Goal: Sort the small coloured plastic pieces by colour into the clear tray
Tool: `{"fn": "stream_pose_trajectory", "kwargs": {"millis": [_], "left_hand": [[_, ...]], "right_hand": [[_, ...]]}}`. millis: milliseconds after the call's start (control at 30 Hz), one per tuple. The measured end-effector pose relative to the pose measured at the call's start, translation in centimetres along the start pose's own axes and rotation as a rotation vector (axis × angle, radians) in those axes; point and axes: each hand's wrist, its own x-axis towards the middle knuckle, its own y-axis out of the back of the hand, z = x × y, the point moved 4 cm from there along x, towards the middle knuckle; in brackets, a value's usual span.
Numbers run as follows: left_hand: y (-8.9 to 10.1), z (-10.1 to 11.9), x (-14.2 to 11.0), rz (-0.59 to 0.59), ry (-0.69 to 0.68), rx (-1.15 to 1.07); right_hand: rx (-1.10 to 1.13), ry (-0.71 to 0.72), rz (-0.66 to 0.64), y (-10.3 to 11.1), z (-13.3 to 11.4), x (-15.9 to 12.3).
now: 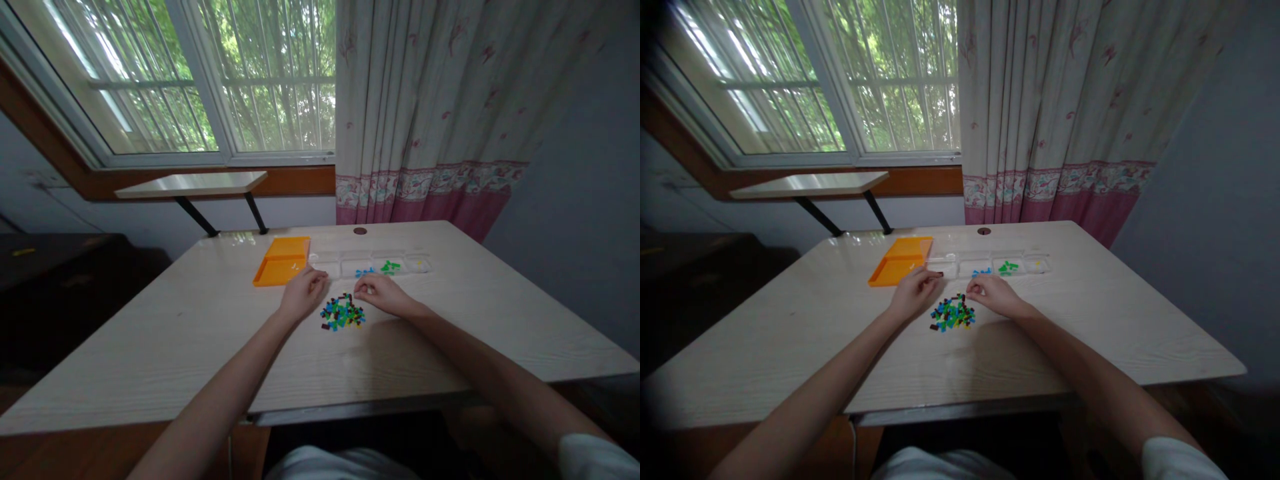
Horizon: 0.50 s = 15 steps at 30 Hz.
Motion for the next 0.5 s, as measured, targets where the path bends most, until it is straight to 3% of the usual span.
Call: {"fn": "stream_pose_trajectory", "kwargs": {"millis": [167, 500], "left_hand": [[-1.1, 3.1, -0.9, -0.191, -0.196, -0.004], [-1.0, 4.1, -1.1, -0.148, -0.235, -0.034]], "right_hand": [[0.095, 0.033, 0.087, 0.1, -0.9, 0.1], [0.164, 0.065, 0.124, 0.1, -2.1, 0.0]]}}
